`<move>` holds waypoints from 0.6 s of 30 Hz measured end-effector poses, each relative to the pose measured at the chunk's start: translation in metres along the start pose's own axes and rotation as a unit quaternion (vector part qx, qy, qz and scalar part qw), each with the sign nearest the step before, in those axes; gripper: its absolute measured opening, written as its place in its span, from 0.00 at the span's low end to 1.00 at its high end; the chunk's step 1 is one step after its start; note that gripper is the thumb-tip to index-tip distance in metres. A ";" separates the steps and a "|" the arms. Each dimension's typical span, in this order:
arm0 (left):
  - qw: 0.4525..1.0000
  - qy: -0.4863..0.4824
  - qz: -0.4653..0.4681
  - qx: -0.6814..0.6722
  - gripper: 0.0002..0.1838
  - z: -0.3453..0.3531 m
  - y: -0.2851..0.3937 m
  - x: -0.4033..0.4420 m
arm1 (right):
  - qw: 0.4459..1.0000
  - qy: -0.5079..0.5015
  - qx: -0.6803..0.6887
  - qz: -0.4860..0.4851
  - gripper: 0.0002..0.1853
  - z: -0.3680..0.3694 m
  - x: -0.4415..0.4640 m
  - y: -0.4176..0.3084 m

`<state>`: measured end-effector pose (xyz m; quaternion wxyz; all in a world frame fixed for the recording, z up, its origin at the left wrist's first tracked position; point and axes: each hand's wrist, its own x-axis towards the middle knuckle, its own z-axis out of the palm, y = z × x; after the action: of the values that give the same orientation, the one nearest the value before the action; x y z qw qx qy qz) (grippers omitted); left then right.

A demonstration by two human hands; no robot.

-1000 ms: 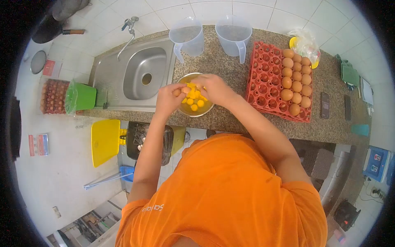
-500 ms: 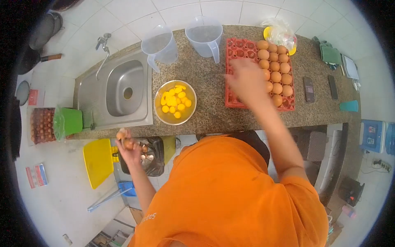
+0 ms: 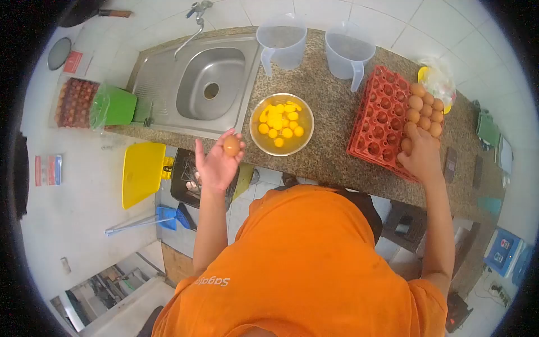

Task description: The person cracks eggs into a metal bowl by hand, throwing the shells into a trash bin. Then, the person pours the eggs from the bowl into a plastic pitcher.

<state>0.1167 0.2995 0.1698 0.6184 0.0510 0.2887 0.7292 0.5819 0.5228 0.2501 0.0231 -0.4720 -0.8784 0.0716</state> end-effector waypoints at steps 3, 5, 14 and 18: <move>0.999 -0.038 -0.003 -0.006 0.48 0.026 -0.011 0.016 | 0.976 0.107 0.178 0.068 0.24 0.003 0.005 -0.016; 0.999 -0.040 -0.005 0.001 0.48 0.034 -0.022 0.027 | 0.920 0.158 0.357 0.016 0.20 0.032 0.022 -0.042; 0.992 -0.023 -0.042 0.116 0.34 0.045 -0.068 0.073 | 0.857 0.136 0.476 -0.146 0.28 0.137 0.090 -0.224; 0.915 -0.051 0.013 0.399 0.30 0.029 -0.054 0.076 | 0.686 -0.143 0.713 -0.012 0.27 0.153 0.108 -0.205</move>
<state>0.1593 0.3842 0.1459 0.5508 0.3344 0.5232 0.5578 0.3359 0.4855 0.1264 0.2271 -0.2865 -0.5609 0.7428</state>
